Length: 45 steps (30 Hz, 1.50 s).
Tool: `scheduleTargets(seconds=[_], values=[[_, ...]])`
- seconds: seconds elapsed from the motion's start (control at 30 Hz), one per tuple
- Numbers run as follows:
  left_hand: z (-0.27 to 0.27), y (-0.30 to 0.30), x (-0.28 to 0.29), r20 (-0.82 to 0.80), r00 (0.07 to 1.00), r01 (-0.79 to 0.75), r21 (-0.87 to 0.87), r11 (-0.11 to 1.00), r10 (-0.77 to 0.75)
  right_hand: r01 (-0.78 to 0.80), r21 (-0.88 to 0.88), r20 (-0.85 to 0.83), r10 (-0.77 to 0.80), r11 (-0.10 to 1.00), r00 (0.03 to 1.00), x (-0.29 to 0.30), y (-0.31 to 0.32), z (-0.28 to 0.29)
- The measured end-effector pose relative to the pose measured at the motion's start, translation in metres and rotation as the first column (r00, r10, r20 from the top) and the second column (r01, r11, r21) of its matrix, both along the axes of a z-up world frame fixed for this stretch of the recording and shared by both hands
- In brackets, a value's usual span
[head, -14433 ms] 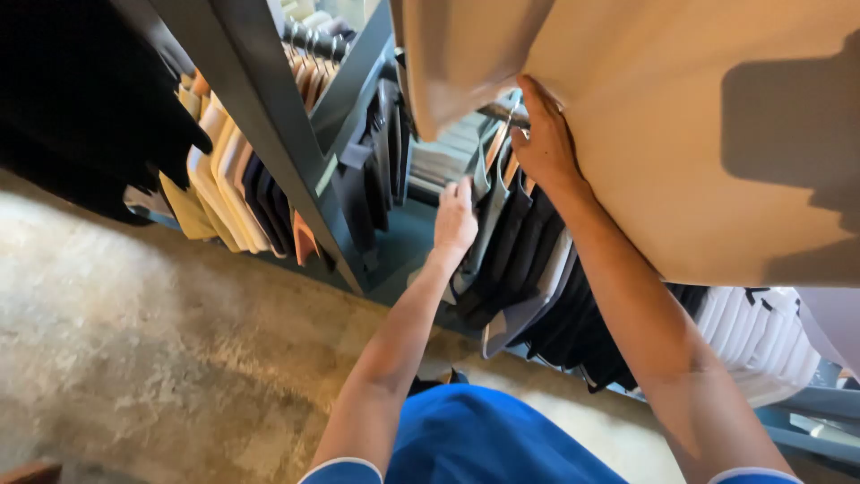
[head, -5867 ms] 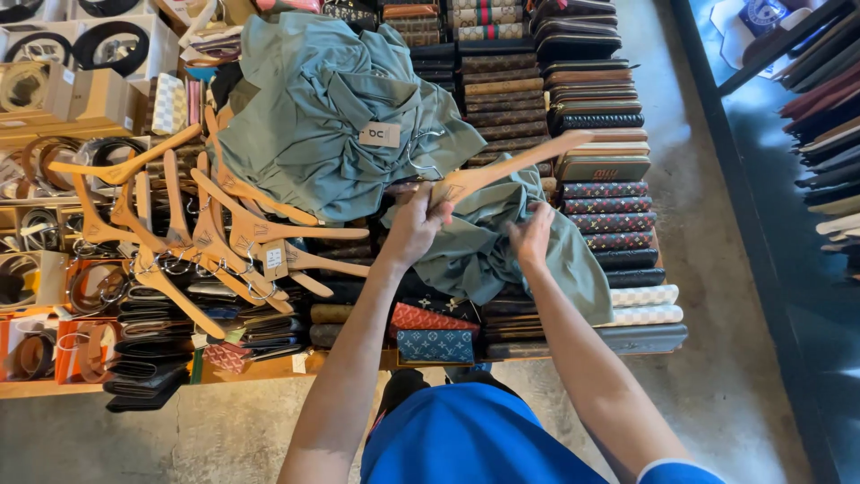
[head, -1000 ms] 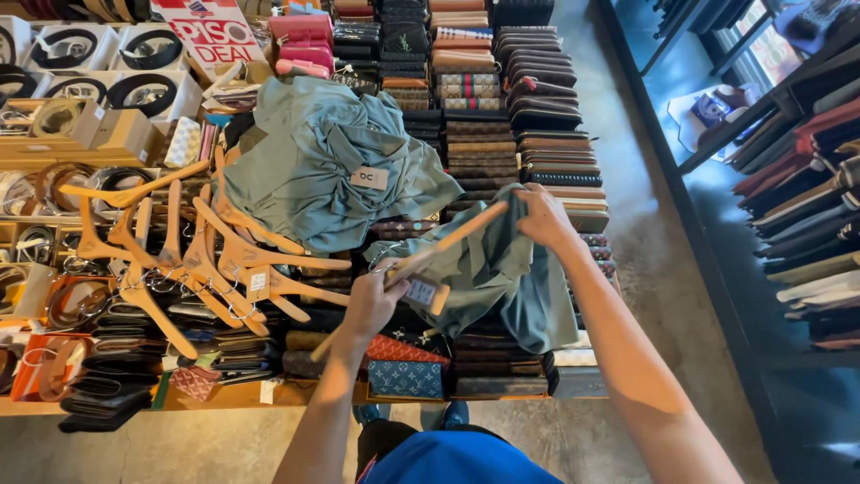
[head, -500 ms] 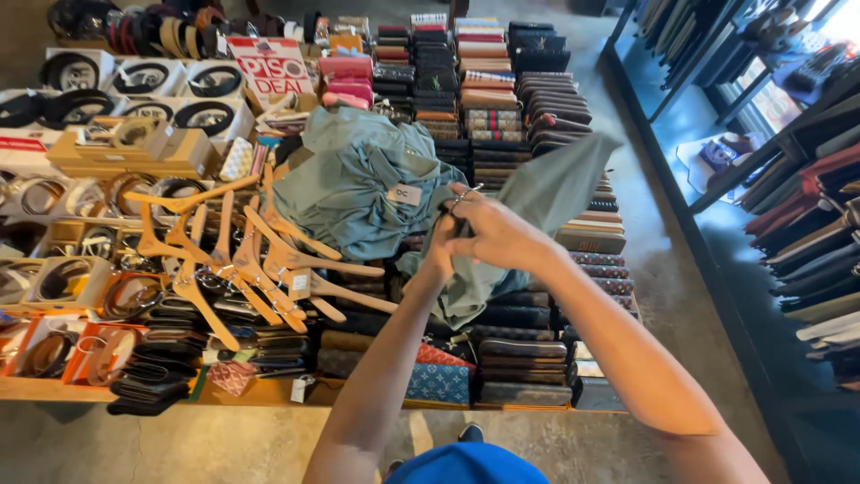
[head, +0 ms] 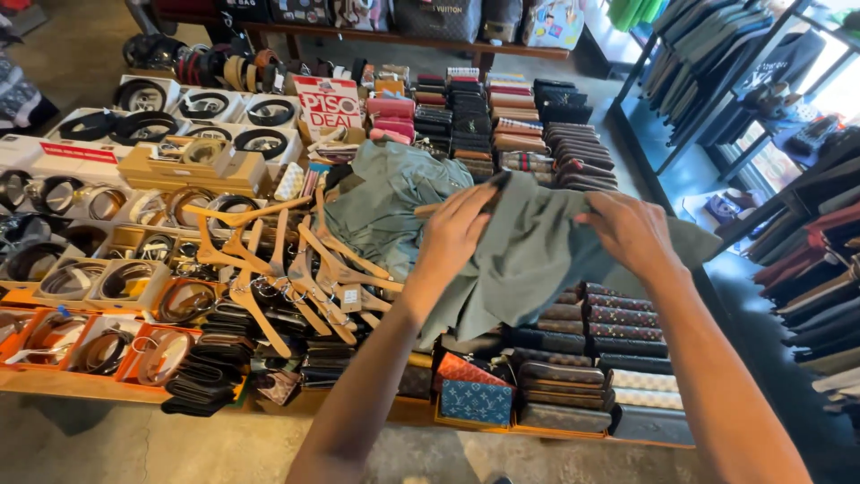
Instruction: The person picks up a light green shirt from a pile on a table, places it on a wooden hanger, and buttons the collar. They then walk to a clothing rack and hang the shirt among other garments. This process is repeated for additional shirts.
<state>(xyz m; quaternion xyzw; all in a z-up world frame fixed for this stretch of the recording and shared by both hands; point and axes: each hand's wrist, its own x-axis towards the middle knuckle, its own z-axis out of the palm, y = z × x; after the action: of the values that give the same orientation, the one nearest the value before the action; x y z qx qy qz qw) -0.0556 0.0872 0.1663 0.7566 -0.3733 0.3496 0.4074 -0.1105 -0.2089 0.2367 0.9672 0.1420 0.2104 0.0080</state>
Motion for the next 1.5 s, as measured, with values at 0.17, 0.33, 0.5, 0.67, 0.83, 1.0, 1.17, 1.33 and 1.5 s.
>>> scheduleTargets(seconds=[0.17,0.33,0.5,0.67,0.83,1.0,1.17,1.33,1.5], values=[[-0.027,0.005,-0.051,-0.368,0.898,-0.411,-0.507,0.758,0.241,-0.086,0.201,0.172,0.052,0.976,0.984,-0.036,0.002,0.024],[-0.026,-0.021,-0.017,-0.638,0.756,-0.18,-0.416,0.892,-0.145,-0.219,0.265,0.239,0.156,0.939,0.959,-0.063,0.016,0.061],[-0.022,-0.042,-0.014,-0.658,0.751,0.047,-0.029,0.998,-0.054,-0.224,0.219,0.243,0.169,0.95,0.955,-0.083,-0.002,0.079],[0.013,-0.005,-0.024,-0.523,0.371,0.195,-0.764,0.615,-0.767,-0.168,0.399,0.213,0.087,0.902,0.973,-0.11,-0.061,0.069],[0.003,-0.012,-0.007,-0.109,0.232,0.07,-0.989,0.128,-0.967,-0.194,0.494,0.193,0.11,0.848,0.975,-0.131,-0.082,0.043],[0.018,-0.023,-0.037,0.113,0.021,0.211,-0.972,-0.106,-0.993,-0.22,0.59,0.192,0.13,0.777,0.973,-0.15,-0.093,0.036],[0.028,-0.033,-0.061,0.26,-0.167,0.371,-0.877,-0.305,-0.951,-0.219,0.655,0.174,0.137,0.723,0.975,-0.156,-0.117,0.018],[0.029,-0.033,-0.065,0.226,-0.165,0.296,-0.917,-0.267,-0.96,-0.237,0.665,0.194,0.143,0.708,0.97,-0.167,-0.131,0.01],[0.027,-0.03,-0.056,0.127,-0.078,0.406,-0.902,-0.148,-0.989,-0.224,0.664,0.2,0.12,0.713,0.973,-0.179,-0.145,0.005]])
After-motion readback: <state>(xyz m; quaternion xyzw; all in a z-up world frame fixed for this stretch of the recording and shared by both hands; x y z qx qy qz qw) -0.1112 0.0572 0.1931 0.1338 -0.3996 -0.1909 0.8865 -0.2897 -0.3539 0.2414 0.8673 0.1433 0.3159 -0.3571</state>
